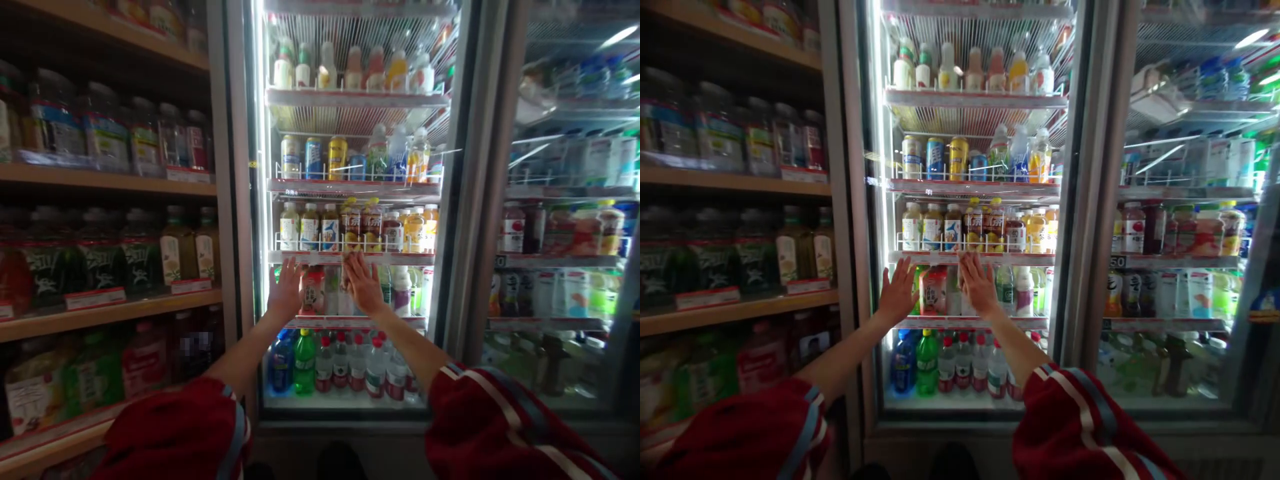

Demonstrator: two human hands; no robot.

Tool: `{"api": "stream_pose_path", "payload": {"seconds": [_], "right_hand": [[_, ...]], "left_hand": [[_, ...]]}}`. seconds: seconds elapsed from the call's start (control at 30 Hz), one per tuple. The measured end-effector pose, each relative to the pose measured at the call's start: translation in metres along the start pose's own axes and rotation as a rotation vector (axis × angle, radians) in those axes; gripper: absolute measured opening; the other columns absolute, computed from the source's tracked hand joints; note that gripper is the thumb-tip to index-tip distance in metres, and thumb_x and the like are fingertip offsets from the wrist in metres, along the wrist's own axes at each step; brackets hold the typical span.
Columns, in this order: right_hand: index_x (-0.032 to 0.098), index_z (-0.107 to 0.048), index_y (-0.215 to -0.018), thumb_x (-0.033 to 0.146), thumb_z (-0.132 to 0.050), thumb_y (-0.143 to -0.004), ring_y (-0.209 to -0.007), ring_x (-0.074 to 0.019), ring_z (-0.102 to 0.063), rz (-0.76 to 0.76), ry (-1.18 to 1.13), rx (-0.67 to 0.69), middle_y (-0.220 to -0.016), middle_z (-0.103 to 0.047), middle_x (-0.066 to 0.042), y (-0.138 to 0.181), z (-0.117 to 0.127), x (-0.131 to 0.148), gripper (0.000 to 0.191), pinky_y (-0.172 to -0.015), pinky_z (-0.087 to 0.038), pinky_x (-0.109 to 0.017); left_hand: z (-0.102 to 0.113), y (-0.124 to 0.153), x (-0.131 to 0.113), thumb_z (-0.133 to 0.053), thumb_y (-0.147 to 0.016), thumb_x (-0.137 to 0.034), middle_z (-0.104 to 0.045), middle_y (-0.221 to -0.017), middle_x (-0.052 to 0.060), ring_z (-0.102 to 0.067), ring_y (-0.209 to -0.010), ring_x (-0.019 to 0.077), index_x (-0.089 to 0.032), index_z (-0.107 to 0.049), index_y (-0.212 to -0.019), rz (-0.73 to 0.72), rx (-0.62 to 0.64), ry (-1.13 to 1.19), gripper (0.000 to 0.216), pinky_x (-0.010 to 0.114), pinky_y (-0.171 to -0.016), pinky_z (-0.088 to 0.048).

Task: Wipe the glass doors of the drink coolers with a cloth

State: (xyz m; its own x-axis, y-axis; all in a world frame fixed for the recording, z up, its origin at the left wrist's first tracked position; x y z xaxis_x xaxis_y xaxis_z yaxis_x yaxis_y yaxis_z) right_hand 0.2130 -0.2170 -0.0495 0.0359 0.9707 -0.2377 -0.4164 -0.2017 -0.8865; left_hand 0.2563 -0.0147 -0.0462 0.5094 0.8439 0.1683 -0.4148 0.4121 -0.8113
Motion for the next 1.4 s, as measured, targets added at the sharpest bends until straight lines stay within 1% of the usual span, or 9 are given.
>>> {"api": "stream_pose_path", "payload": {"seconds": [0.13, 0.33, 0.5, 0.7, 0.87, 1.07, 1.2, 1.27, 1.4], "right_hand": [[0.017, -0.042, -0.138, 0.015, -0.040, -0.083, -0.138, -0.0256, -0.026, -0.074, -0.020, -0.053, -0.148, -0.034, -0.011, -0.014, -0.004, 0.015, 0.055, -0.111, -0.015, -0.049], [0.019, -0.037, -0.141, 0.011, -0.041, -0.082, -0.140, -0.0232, -0.022, 0.148, -0.070, 0.012, -0.148, -0.035, -0.006, -0.023, -0.012, 0.063, 0.060, -0.113, -0.009, -0.047], [0.019, -0.033, -0.143, 0.012, -0.042, -0.081, -0.141, -0.0239, -0.019, 0.056, -0.087, -0.004, -0.150, -0.031, -0.008, -0.043, -0.011, 0.074, 0.063, -0.113, -0.009, -0.050], [0.021, -0.026, -0.146, 0.014, -0.037, -0.088, -0.141, -0.0229, -0.018, 0.239, -0.107, 0.041, -0.150, -0.031, -0.006, -0.047, -0.012, 0.104, 0.059, -0.112, -0.010, -0.051], [0.019, -0.021, -0.147, 0.018, -0.032, -0.093, -0.141, -0.0241, -0.019, 0.168, -0.118, -0.017, -0.151, -0.029, -0.008, -0.066, -0.012, 0.122, 0.055, -0.111, -0.013, -0.053], [0.022, -0.025, -0.146, 0.017, -0.033, -0.093, -0.141, -0.0213, -0.019, 0.369, -0.117, 0.002, -0.151, -0.029, -0.005, -0.071, -0.028, 0.159, 0.053, -0.113, -0.015, -0.051], [0.019, -0.025, -0.145, 0.018, -0.031, -0.093, -0.142, -0.0234, -0.018, 0.317, -0.132, -0.040, -0.151, -0.028, -0.005, -0.089, -0.027, 0.170, 0.052, -0.112, -0.017, -0.053], [0.017, -0.028, -0.144, 0.018, -0.032, -0.093, -0.141, -0.0252, -0.019, 0.341, -0.140, -0.056, -0.150, -0.031, -0.006, -0.090, -0.027, 0.176, 0.051, -0.111, -0.018, -0.055], [0.020, -0.037, -0.140, 0.015, -0.037, -0.092, -0.138, -0.0233, -0.027, 0.545, -0.145, -0.013, -0.146, -0.039, -0.005, -0.070, -0.035, 0.187, 0.048, -0.111, -0.021, -0.052]], "left_hand": [[0.000, 0.008, 0.014, -0.044, -0.082, -0.022, -0.023, -0.151, 0.016, -0.018, -0.141, 0.0287, -0.010, -0.036, -0.139, 0.036, 0.035, -0.017, 0.059, 0.057, -0.112, -0.017], [-0.008, 0.018, 0.024, -0.046, -0.080, -0.021, -0.022, -0.152, 0.014, -0.017, -0.141, 0.0281, -0.011, -0.034, -0.140, 0.002, 0.069, -0.029, 0.061, 0.057, -0.112, -0.017], [-0.010, 0.021, 0.031, -0.046, -0.081, -0.023, -0.022, -0.151, 0.014, -0.015, -0.142, 0.0288, -0.012, -0.034, -0.140, 0.006, 0.060, -0.031, 0.061, 0.059, -0.111, -0.017], [-0.006, 0.028, 0.049, -0.047, -0.080, -0.021, -0.020, -0.152, 0.014, -0.017, -0.141, 0.0284, -0.009, -0.033, -0.140, 0.046, 0.111, -0.045, 0.063, 0.058, -0.112, -0.016], [-0.001, 0.032, 0.067, -0.047, -0.080, -0.020, -0.020, -0.152, 0.015, -0.019, -0.141, 0.0293, -0.009, -0.034, -0.140, 0.075, 0.090, -0.063, 0.062, 0.057, -0.112, -0.018], [0.001, 0.036, 0.085, -0.047, -0.080, -0.021, -0.023, -0.151, 0.015, -0.018, -0.141, 0.0288, -0.010, -0.035, -0.139, 0.095, 0.070, -0.081, 0.061, 0.057, -0.112, -0.018], [0.004, 0.037, 0.095, -0.046, -0.079, -0.020, -0.022, -0.152, 0.016, -0.019, -0.141, 0.0294, -0.010, -0.034, -0.140, 0.121, 0.060, -0.091, 0.063, 0.057, -0.112, -0.017], [0.005, 0.039, 0.099, -0.046, -0.078, -0.019, -0.022, -0.152, 0.015, -0.019, -0.141, 0.0296, -0.010, -0.032, -0.141, 0.145, 0.061, -0.095, 0.065, 0.058, -0.112, -0.017], [0.006, 0.041, 0.103, -0.044, -0.077, -0.017, -0.021, -0.152, 0.014, -0.019, -0.141, 0.0298, -0.008, -0.031, -0.141, 0.170, 0.087, -0.105, 0.066, 0.059, -0.111, -0.017]]}}
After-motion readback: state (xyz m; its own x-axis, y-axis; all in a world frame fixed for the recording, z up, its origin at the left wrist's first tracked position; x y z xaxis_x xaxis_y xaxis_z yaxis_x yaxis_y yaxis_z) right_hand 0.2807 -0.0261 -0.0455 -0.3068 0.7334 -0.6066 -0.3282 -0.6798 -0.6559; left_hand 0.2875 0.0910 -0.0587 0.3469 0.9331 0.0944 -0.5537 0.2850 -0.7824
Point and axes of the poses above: each hand's wrist, its own y-axis away from the middle knuckle, its own z-axis out of the back of the hand, x = y × z, the point moved 5 cm from there along -y, towards the middle knuckle
